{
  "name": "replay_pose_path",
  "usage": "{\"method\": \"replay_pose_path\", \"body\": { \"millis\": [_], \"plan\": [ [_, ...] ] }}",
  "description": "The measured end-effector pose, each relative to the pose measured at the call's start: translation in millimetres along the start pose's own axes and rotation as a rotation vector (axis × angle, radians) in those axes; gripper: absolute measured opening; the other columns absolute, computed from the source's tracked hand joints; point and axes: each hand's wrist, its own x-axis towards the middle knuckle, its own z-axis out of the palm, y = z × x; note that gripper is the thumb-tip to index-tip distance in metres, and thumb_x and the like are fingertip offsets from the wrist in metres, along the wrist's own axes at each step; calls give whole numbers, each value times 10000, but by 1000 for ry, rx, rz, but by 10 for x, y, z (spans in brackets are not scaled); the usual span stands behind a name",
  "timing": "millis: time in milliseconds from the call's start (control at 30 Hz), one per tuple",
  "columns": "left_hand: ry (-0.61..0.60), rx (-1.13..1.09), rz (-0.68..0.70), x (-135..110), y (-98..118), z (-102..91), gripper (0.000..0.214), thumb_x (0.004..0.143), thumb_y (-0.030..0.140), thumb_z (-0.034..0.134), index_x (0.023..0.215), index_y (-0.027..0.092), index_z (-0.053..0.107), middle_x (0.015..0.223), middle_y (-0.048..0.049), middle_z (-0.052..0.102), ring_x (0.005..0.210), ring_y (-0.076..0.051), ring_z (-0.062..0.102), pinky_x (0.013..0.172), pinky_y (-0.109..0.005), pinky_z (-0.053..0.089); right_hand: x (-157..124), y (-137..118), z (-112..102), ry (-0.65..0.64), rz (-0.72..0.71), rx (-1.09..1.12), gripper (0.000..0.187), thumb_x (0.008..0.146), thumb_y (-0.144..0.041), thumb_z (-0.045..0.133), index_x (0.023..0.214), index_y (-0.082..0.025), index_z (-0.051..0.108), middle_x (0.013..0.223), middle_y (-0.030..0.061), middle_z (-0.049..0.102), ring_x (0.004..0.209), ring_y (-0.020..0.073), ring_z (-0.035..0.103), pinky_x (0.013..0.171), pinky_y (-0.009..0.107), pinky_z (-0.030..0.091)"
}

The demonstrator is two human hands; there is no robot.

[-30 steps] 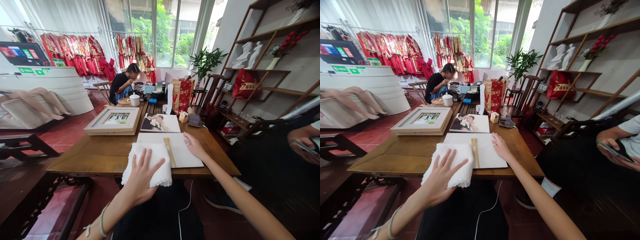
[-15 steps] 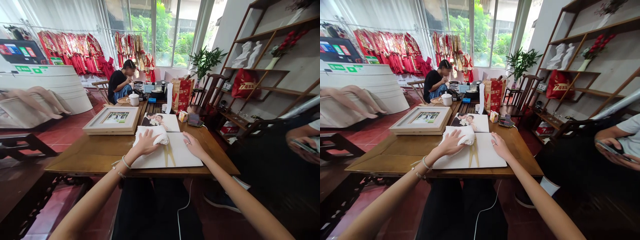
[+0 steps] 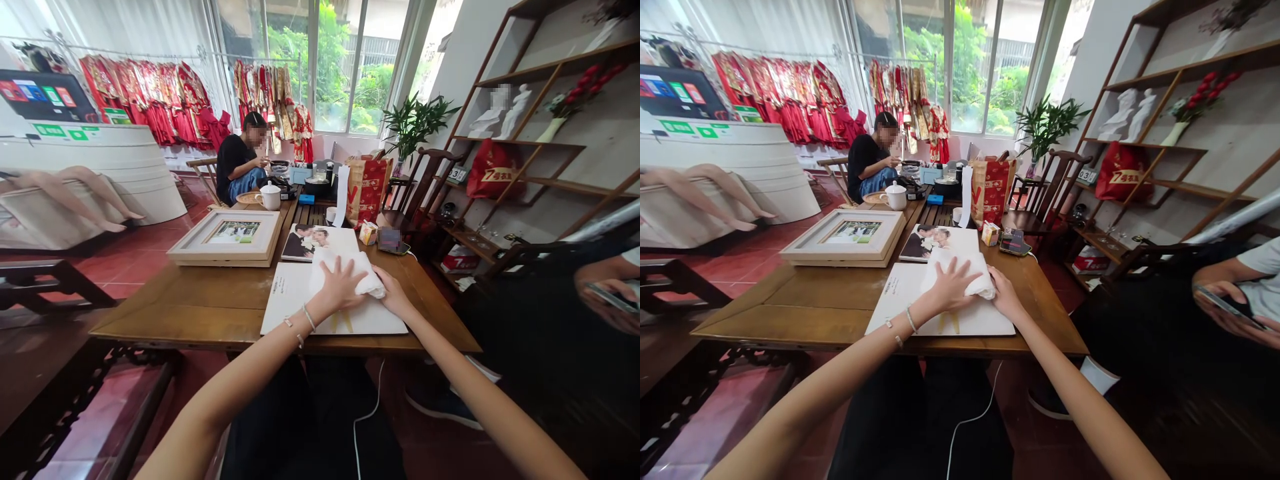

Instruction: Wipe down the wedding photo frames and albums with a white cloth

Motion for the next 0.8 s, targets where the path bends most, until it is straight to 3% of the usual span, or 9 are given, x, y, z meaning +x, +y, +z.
{"method": "replay_pose_path", "body": {
  "millis": [133, 300, 467, 567, 800],
  "plan": [
    [39, 11, -4, -117, 174, 26, 592, 821, 529, 449, 1370, 318, 376, 1472, -96, 292, 1323, -455, 171, 934, -744, 170, 10, 13, -3, 33, 30, 52, 463, 688, -243, 577, 1148, -199, 582, 1215, 109, 615, 1108, 276, 574, 945, 407, 445],
    [60, -11, 12, -515, 495, -6, 635, 806, 553, 449, 1376, 286, 364, 1468, -113, 291, 1321, -470, 144, 939, -755, 142, 26, 108, -6, 75, 169, 180, 403, 771, -262, 472, 1151, -207, 596, 1216, 90, 621, 1116, 235, 578, 975, 407, 430],
    [38, -67, 53, -803, 681, -59, 676, 781, 570, 473, 1382, 289, 347, 1478, -132, 268, 1326, -482, 128, 930, -772, 118, 26, 119, -25, 117, 154, 200, 366, 812, -308, 459, 1124, -211, 624, 1212, 87, 626, 1152, 233, 552, 1017, 431, 384],
    [-28, -79, 17, -676, 635, -103, 652, 798, 580, 444, 1380, 300, 355, 1485, -127, 264, 1331, -478, 133, 923, -774, 127, 36, 127, -17, 129, 168, 203, 363, 821, -330, 456, 1113, -207, 632, 1197, 91, 635, 1127, 235, 567, 996, 431, 404],
    [-137, -22, -67, -40, 277, -172, 622, 831, 541, 439, 1396, 307, 332, 1496, -109, 247, 1337, -455, 148, 931, -757, 144, 33, 89, -8, 121, 129, 162, 388, 755, -318, 522, 1104, -186, 627, 1100, 103, 680, 1007, 260, 626, 892, 413, 476]
  ]
}}
